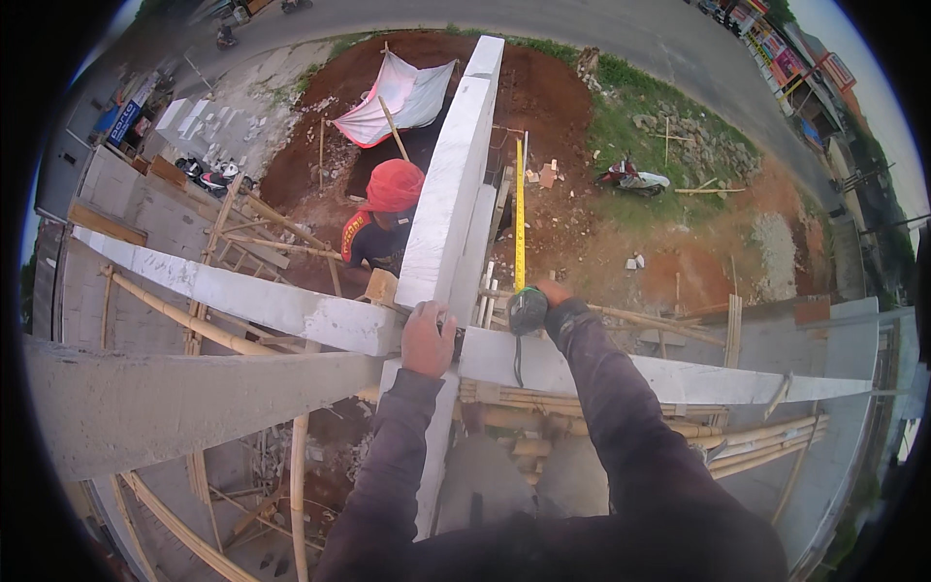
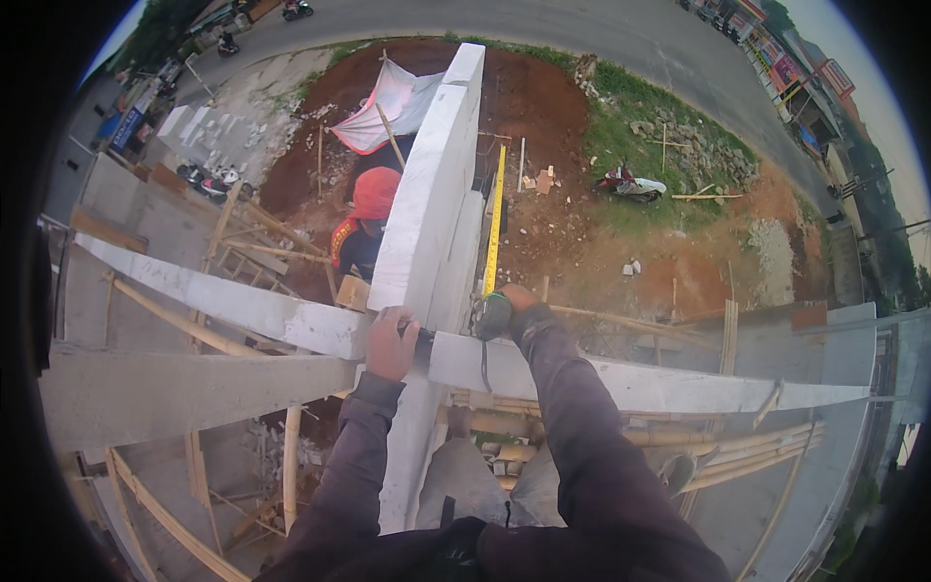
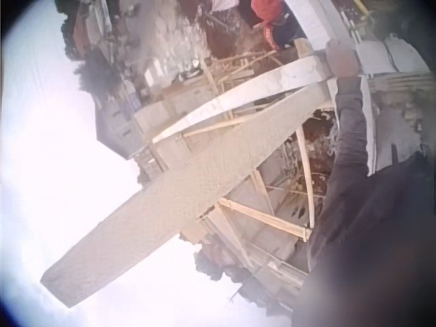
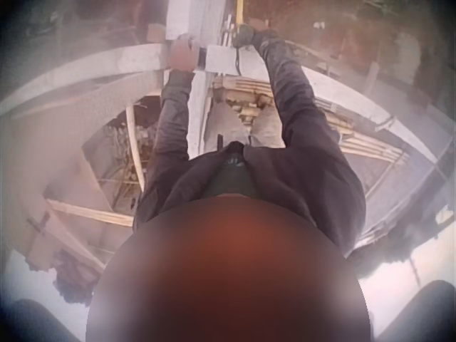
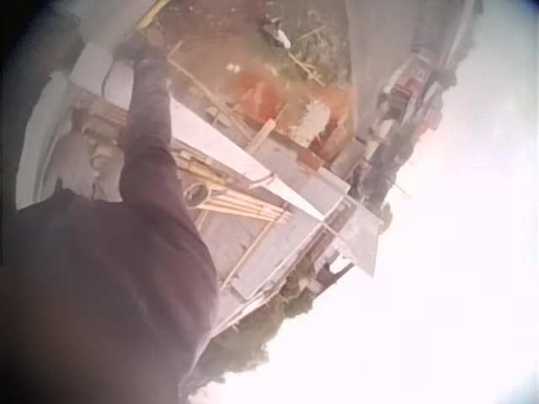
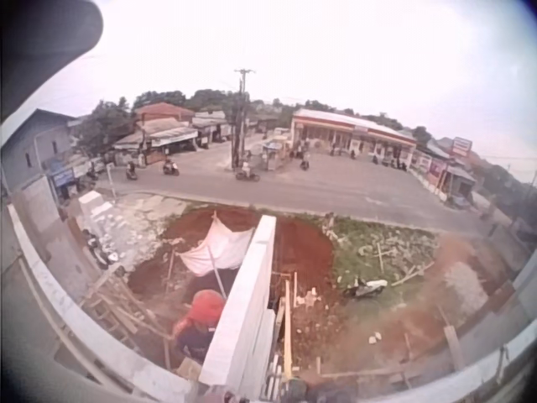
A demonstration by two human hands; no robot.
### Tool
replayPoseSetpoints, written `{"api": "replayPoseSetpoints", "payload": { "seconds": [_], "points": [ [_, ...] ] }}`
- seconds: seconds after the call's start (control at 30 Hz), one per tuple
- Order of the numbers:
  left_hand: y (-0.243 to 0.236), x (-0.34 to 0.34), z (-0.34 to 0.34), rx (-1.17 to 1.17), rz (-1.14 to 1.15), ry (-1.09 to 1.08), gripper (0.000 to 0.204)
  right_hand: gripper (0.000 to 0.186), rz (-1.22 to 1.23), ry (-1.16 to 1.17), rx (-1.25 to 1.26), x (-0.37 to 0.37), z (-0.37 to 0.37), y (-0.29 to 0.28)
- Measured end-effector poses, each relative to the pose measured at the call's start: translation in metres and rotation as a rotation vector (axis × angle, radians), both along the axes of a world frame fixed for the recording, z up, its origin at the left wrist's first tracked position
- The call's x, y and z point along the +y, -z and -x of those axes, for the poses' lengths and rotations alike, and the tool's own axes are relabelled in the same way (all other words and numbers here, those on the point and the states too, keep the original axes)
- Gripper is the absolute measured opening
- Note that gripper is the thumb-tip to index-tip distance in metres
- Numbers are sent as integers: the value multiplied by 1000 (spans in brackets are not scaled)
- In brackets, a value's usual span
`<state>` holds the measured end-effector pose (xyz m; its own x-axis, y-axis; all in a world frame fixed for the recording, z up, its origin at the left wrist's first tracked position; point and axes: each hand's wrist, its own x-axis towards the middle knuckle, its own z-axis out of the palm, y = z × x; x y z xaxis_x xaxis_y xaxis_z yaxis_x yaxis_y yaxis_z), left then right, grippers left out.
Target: The person places white concrete blocks onto a bamboo scaffold, applies mortar with a trowel, and uses a hammer to adjust alignment. They measure the structure with a tape measure and coordinate with a coworker to position the blocks.
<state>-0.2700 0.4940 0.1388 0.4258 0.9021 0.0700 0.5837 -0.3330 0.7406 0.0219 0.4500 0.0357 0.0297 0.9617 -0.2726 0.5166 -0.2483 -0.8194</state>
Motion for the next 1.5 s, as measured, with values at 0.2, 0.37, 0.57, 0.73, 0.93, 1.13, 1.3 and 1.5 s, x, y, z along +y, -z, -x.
{"api": "replayPoseSetpoints", "payload": {
  "seconds": [0.2, 0.37, 0.57, 0.73, 0.93, 1.13, 1.3, 1.5],
  "points": [
    [38, 79, -45, 168, -217, -56, 36, 18, 581, 493, 1099, 65, 9, 47],
    [69, 125, -73, 410, -305, -162, 57, 24, 624, 581, 957, 93, 26, 55],
    [84, 127, -83, 488, -335, -239, 72, 30, 723, 666, 1180, 122, 34, 114],
    [79, 126, -82, 488, -341, -227, 70, 31, 793, 750, 1203, 143, 41, 156],
    [77, 125, -81, 507, -360, -215, 71, 31, 778, 670, 1146, 149, 40, 180],
    [78, 127, -82, 510, -367, -222, 71, 30, 935, 658, 1204, 158, 45, 214],
    [80, 125, -85, 524, -382, -211, 70, 30, 328, 191, 578, 134, 48, 189],
    [81, 125, -80, 342, -492, -144, 60, 26, 566, 821, 1028, 123, 46, 114]
  ]
}}
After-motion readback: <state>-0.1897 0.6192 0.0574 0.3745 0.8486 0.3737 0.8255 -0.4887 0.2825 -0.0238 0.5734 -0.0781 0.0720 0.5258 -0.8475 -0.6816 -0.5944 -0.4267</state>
